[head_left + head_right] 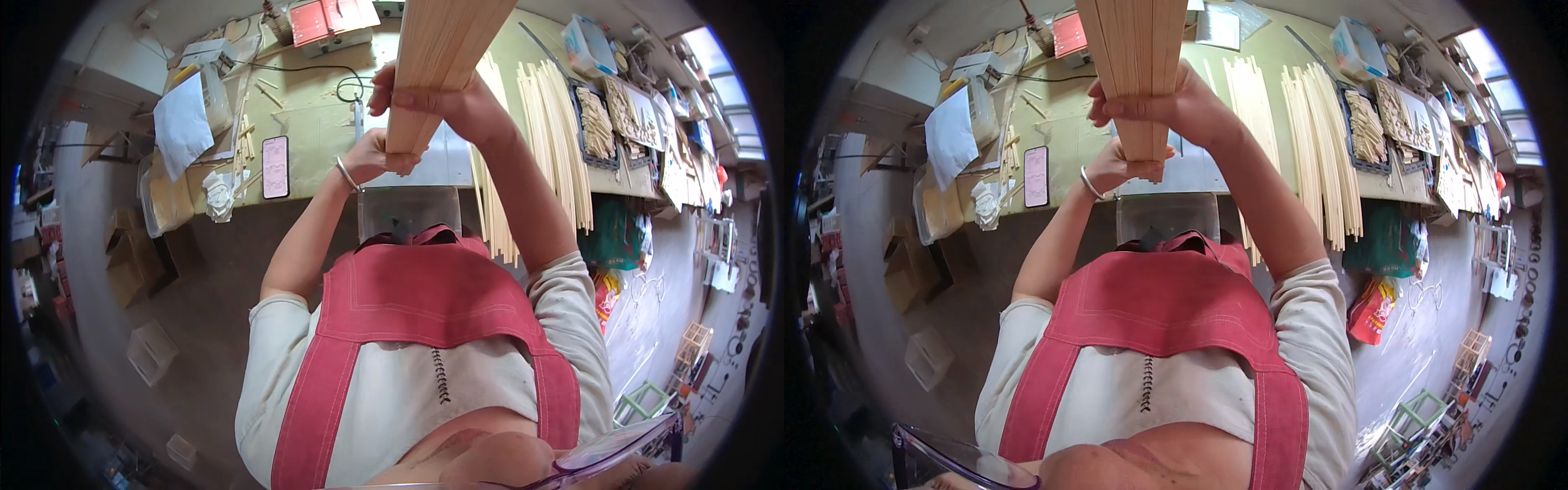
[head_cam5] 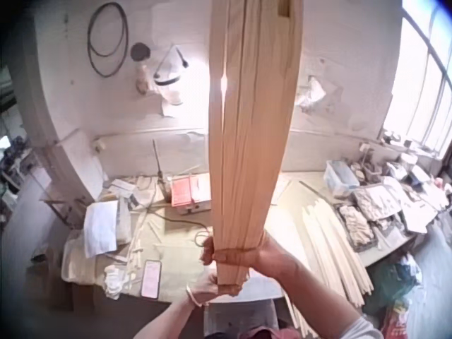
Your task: The person arranges wooden strips on a workbench, retrieves a plastic container, and then uses a table saw to cut the strips into shorter pieces. The cut pieces are stacked on the table.
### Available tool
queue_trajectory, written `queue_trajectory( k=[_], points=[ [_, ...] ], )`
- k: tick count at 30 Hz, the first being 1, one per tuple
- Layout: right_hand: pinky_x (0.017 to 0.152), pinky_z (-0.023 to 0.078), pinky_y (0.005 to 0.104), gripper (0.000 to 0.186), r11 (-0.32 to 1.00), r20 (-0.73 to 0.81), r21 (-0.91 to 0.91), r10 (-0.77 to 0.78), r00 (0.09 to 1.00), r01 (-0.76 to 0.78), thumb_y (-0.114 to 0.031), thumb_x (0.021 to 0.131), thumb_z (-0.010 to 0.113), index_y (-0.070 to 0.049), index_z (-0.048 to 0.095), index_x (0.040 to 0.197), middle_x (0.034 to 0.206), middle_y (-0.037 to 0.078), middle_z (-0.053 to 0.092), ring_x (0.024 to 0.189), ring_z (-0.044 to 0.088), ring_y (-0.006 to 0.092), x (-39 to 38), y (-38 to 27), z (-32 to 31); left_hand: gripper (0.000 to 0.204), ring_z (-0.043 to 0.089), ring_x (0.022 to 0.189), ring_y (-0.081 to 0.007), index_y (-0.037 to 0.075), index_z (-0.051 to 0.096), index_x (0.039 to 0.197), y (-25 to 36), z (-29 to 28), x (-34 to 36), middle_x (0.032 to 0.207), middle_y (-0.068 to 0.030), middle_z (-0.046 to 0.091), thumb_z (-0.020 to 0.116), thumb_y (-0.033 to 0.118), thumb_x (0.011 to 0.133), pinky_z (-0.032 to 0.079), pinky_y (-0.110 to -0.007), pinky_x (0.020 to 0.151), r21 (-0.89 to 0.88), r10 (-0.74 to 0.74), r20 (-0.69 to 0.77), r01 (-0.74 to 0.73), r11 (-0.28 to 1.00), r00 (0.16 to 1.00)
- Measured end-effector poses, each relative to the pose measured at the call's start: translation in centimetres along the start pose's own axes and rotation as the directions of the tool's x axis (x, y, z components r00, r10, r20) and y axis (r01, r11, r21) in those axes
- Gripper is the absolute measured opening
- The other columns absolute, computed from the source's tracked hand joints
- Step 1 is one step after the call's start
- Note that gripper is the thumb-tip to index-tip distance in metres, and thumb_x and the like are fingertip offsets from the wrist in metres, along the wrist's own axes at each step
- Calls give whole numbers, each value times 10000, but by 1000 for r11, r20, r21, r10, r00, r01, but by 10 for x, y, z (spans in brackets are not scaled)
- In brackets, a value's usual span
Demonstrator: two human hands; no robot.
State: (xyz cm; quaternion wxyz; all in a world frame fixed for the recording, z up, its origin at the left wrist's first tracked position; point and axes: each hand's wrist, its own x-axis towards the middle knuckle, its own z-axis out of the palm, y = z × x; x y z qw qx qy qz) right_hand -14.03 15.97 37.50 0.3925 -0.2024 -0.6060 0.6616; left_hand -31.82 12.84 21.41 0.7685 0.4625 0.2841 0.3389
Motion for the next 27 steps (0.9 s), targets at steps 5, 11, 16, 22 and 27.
queue_trajectory(
  k=[5,11,16,22,27],
  points=[
    [996,539,422,344,990,-61,-38,134,989,-136,-115,926,696,50,654,1224,1122,186,734,1129,693,293,-6,25,14,129,581,695,-76,27,717,907,-30,-34,5,749,35,623,792,129,885,468,-260,617,169,8,19,-11,986,1000],
    [969,556,405,319,983,11,-131,128,992,-126,-60,930,695,50,664,1228,1172,173,730,1132,694,275,-7,45,17,221,576,702,-68,36,732,896,-53,-52,2,748,43,634,849,218,850,480,-265,638,313,24,0,-23,950,1000],
    [979,551,408,359,978,11,-149,152,988,-148,-87,928,725,38,661,1259,1209,170,721,1167,678,275,-7,55,15,236,579,708,-71,29,733,902,-53,-50,-2,762,40,643,865,211,832,487,-262,655,319,48,-27,-37,947,998],
    [985,547,408,414,985,11,-106,136,991,-134,-120,918,753,35,647,1287,1233,169,714,1194,662,264,-7,49,13,226,576,721,-69,28,734,928,-49,-51,1,776,40,649,867,175,821,486,-254,664,299,75,1,-72,952,997],
    [967,554,401,394,991,-18,-51,123,992,-124,-106,914,751,21,661,1276,1198,159,726,1141,679,249,-9,50,17,227,583,756,-70,33,751,965,-42,-44,-3,796,38,663,868,155,812,498,-262,700,279,65,-30,-54,959,997]
  ],
)
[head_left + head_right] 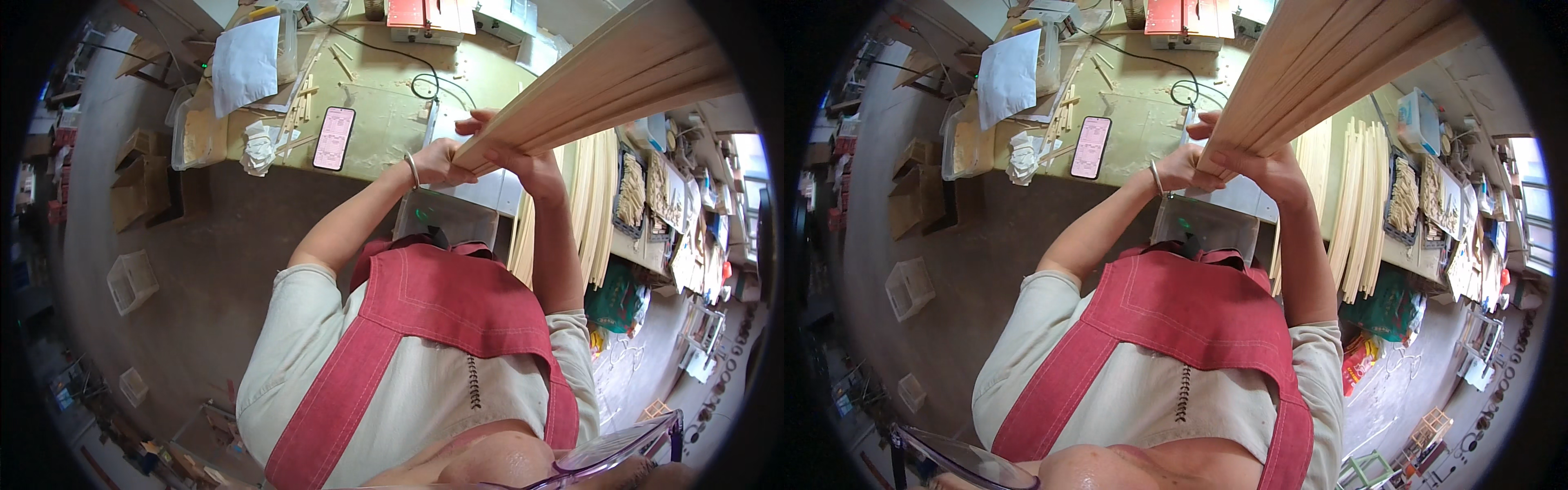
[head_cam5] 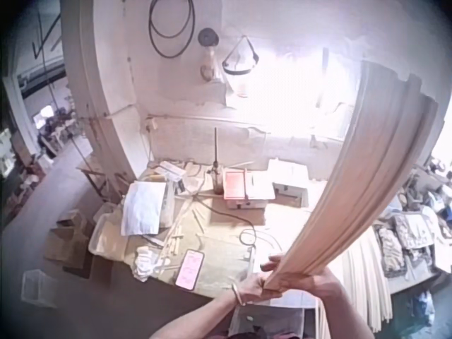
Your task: The person arranges wooden strips on a workbench, retrieves a plastic container, and then uses a table saw to cut the strips into shorter pieces. The cut pieces are stacked on the table.
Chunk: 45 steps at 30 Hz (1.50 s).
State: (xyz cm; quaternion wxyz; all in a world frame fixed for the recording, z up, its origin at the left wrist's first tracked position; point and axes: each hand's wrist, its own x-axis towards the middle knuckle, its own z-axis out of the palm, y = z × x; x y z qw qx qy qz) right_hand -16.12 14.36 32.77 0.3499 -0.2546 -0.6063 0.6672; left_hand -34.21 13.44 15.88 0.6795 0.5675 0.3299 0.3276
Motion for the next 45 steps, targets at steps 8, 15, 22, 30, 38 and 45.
queue_trajectory(
  k=[8,15,22,30,38,45],
  points=[
    [950,558,372,353,998,-19,-52,39,999,-40,-61,924,735,16,669,1261,1169,143,733,1094,687,225,-2,1,-1,232,629,844,-85,42,772,1005,-5,6,0,866,18,715,863,118,806,525,-289,794,52,103,-58,-100,994,993],
    [964,547,361,365,994,-20,-69,89,996,-90,-25,927,697,23,645,1285,1220,140,716,1135,667,221,-3,11,1,312,655,857,-117,62,762,1043,-9,1,-3,879,-42,740,887,147,769,531,-298,829,160,83,-85,-69,985,993],
    [987,530,367,358,985,17,-128,122,992,-119,-12,928,671,10,649,1284,1274,144,696,1160,646,225,-3,9,-2,362,656,819,-127,43,749,1056,-24,1,2,854,-67,742,899,159,748,536,-309,800,194,126,-80,-109,975,989],
    [1032,495,412,308,976,1,-197,93,996,-91,-33,906,705,9,653,1207,1094,122,686,1103,643,248,-5,12,-1,406,660,790,-183,52,745,1074,-3,1,-3,838,-111,723,912,231,750,541,-347,786,294,66,-58,-47,955,996],
    [1062,465,441,235,995,-268,-67,-91,959,76,-24,898,692,-11,645,1128,1050,107,666,1064,640,245,-19,27,-21,631,604,1200,-363,28,552,1372,-15,27,-20,1337,-195,612,815,119,806,481,-411,1037,560,450,-388,-182,808,804],
    [1153,430,534,237,823,-671,431,18,742,370,-76,936,710,-75,654,1166,1077,107,685,1095,641,298,-108,91,-140,690,450,1422,-341,28,434,1493,-26,70,-71,1537,-178,463,726,104,874,369,-479,1166,815,533,-178,-180,551,827]
  ],
)
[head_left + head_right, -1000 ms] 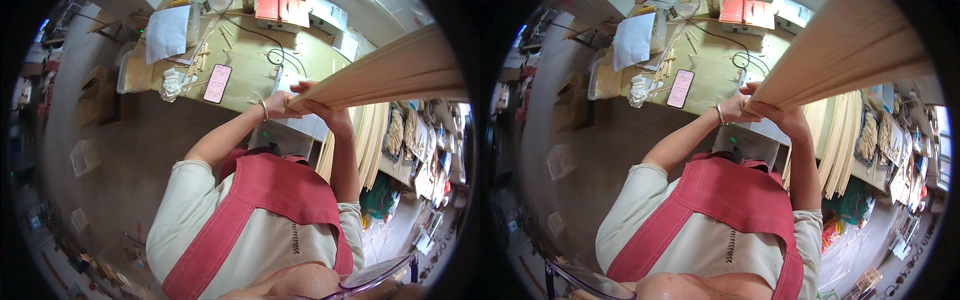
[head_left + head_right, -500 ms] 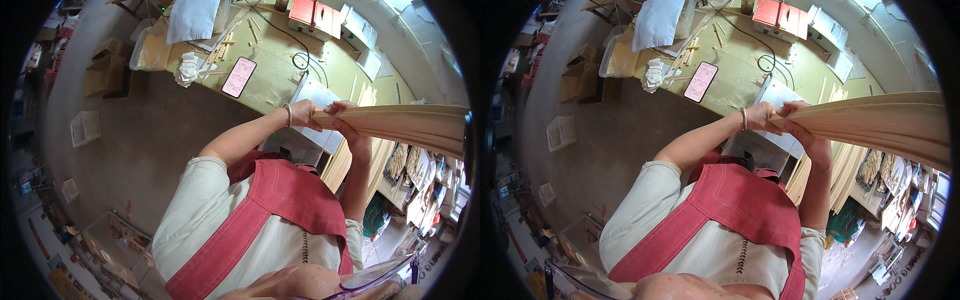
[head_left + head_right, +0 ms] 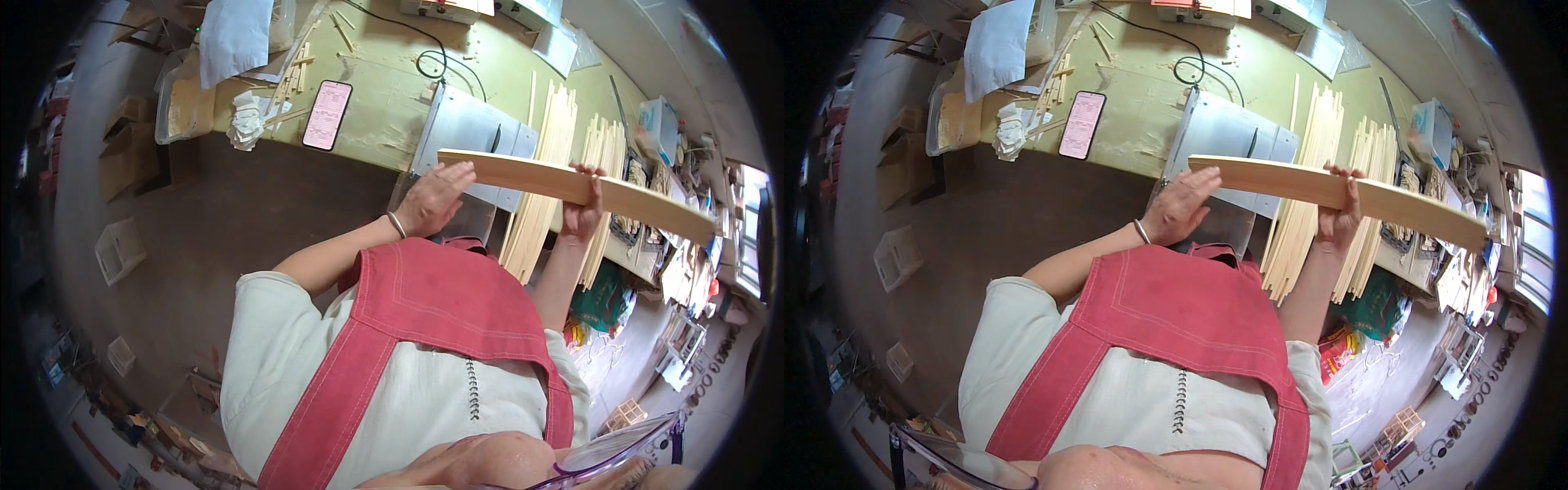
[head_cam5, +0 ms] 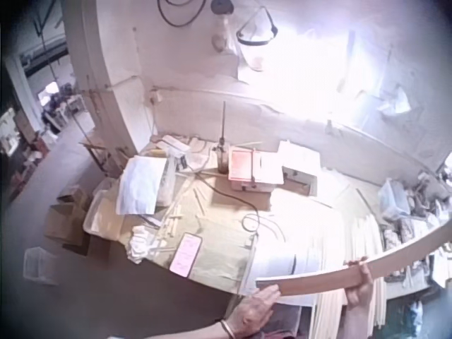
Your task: The person arranges wooden strips on a workbench, retrieves a plastic container, and then uses a table saw to cut the strips into shorter pieces. The cut pieces are stacked on the table.
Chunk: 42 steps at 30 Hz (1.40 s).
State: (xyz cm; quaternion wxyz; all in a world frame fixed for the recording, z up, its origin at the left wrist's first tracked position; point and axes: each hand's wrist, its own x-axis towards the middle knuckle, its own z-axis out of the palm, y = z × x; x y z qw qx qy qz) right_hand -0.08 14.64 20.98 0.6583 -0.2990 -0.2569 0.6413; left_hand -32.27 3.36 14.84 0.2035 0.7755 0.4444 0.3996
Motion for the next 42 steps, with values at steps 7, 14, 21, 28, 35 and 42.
queue_trajectory(
  k=[7,14,21,28,35,42],
  points=[
    [1169,427,542,170,914,-341,404,176,923,-25,-89,941,703,-51,673,1105,1101,90,703,1136,651,273,-23,72,-142,796,153,1584,-263,65,224,1622,-3,65,20,1710,-123,176,537,467,1011,150,-502,1261,314,-158,433,16,949,887],
    [1122,464,548,267,883,-410,466,262,873,-46,-65,941,703,-88,650,1201,1244,117,689,1220,627,315,-32,130,-181,878,104,1595,-211,94,239,1629,-27,96,0,1716,-81,179,571,549,955,-61,-502,1261,543,-279,341,54,838,898],
    [1155,438,521,353,928,-483,347,302,822,-137,-110,958,701,-83,631,1302,1378,143,646,1314,577,317,-39,143,-186,891,95,1597,-209,95,243,1629,-27,84,-7,1716,-80,178,588,549,945,-70,-496,1262,588,-318,364,49,807,875],
    [1152,428,522,456,942,-540,275,317,779,-193,-202,974,696,-124,550,1399,1434,139,602,1349,535,304,-51,138,-161,887,110,1595,-209,103,234,1633,-31,78,-8,1712,-79,192,620,507,944,-36,-478,1271,532,-289,387,44,845,876],
    [1146,438,515,464,938,-556,304,318,768,-168,-231,972,702,-131,556,1401,1434,124,608,1344,543,305,-46,143,-159,723,280,1548,-247,70,352,1574,-41,55,5,1659,-116,326,638,274,942,156,-529,1252,503,-319,388,92,859,864],
    [1154,432,505,472,942,-556,288,311,771,-172,-277,970,709,-119,554,1387,1414,149,618,1327,557,309,-47,142,-139,456,603,1101,-230,58,589,1311,-84,14,35,1161,-83,623,663,157,872,447,-370,962,397,-16,371,-143,907,929]
  ],
)
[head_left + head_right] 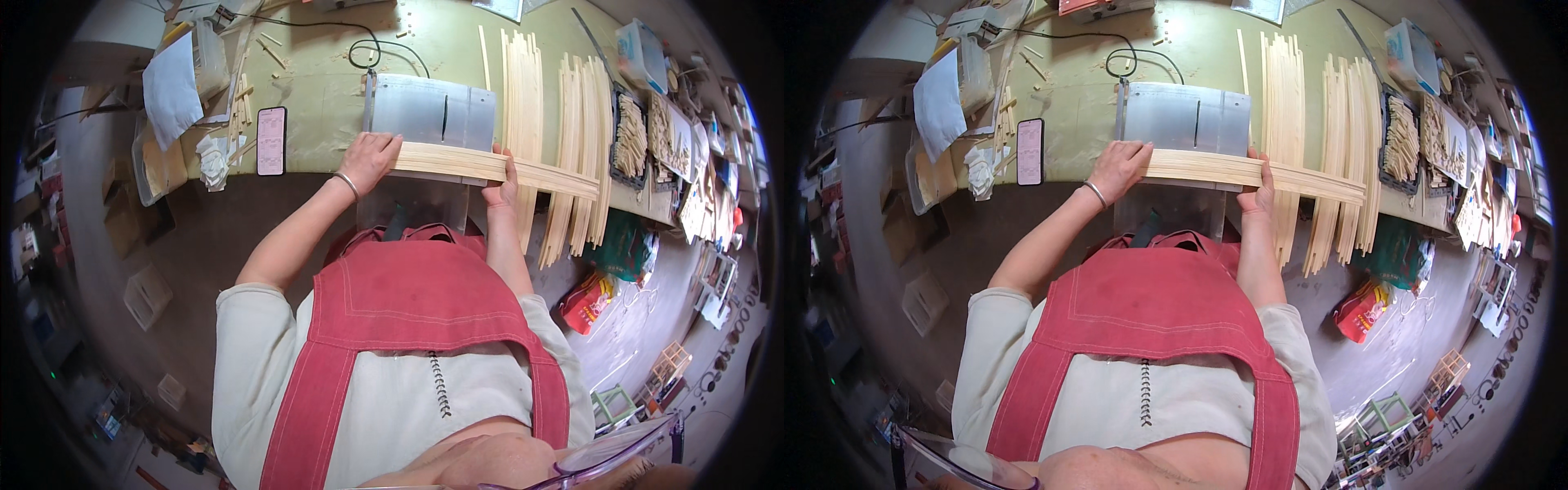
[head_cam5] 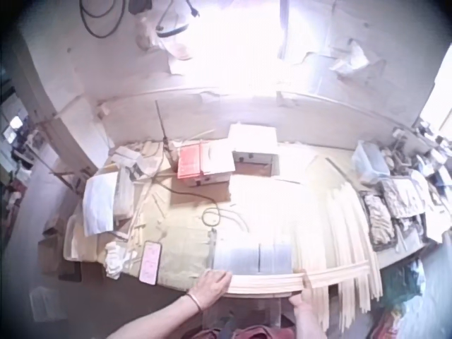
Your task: The person arranges wooden strips on a workbench, retrieves a plastic container, and then uses a table saw to cut the strips into shorter pieces. The cut pieces are stacked on the table.
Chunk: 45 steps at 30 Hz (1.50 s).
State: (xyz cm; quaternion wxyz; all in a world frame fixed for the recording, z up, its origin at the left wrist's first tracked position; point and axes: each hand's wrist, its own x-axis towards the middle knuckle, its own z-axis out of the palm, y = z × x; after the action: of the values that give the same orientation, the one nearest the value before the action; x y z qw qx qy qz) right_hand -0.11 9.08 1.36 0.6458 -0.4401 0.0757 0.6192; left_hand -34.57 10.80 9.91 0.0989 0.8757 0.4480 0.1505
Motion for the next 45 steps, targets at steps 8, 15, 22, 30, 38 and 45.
queue_trajectory(
  k=[8,15,22,30,38,45],
  points=[
    [1005,493,389,432,981,-163,19,192,968,-191,-405,941,744,-106,652,1238,1212,120,696,1124,636,251,-32,-17,-13,516,569,1144,-264,12,557,1345,-2,4,-6,1208,-108,594,651,151,857,431,-390,987,91,75,2,-75,993,997],
    [881,512,407,359,-99,563,-817,-347,750,568,-267,889,788,-41,657,1134,1068,118,693,1016,656,294,-94,-18,15,476,576,1122,-276,-13,555,1333,-2,8,-6,1194,-121,601,585,141,883,447,-396,957,59,110,-15,-109,992,994],
    [1110,387,476,719,-566,842,-305,216,495,766,-178,779,796,-41,514,1426,1333,153,579,1284,527,338,-77,13,74,461,594,1126,-300,-15,557,1328,63,44,35,1208,-144,612,578,148,898,455,-412,989,4,87,-1,-87,996,996],
    [1052,430,449,587,-647,851,-180,276,447,741,-123,798,703,-39,567,1363,1252,129,598,1196,560,317,-52,-7,60,512,595,1139,-297,25,584,1315,97,34,40,1202,-131,619,707,119,827,460,-421,999,-118,-43,-193,20,993,980],
    [1044,436,445,623,-679,810,-159,326,488,717,-126,807,727,-62,544,1400,1292,107,598,1210,559,314,-59,-8,65,168,638,931,-327,72,669,1023,51,16,-102,972,-118,635,699,152,878,515,-439,806,-449,-386,6,347,823,923],
    [1021,457,446,633,-684,791,-140,357,496,716,-102,810,719,-56,534,1414,1303,131,592,1201,563,337,-57,-8,64,594,494,1357,-342,-3,497,1381,36,40,-132,1502,-187,490,694,311,916,403,-472,1094,-210,-611,52,607,766,790]
  ],
)
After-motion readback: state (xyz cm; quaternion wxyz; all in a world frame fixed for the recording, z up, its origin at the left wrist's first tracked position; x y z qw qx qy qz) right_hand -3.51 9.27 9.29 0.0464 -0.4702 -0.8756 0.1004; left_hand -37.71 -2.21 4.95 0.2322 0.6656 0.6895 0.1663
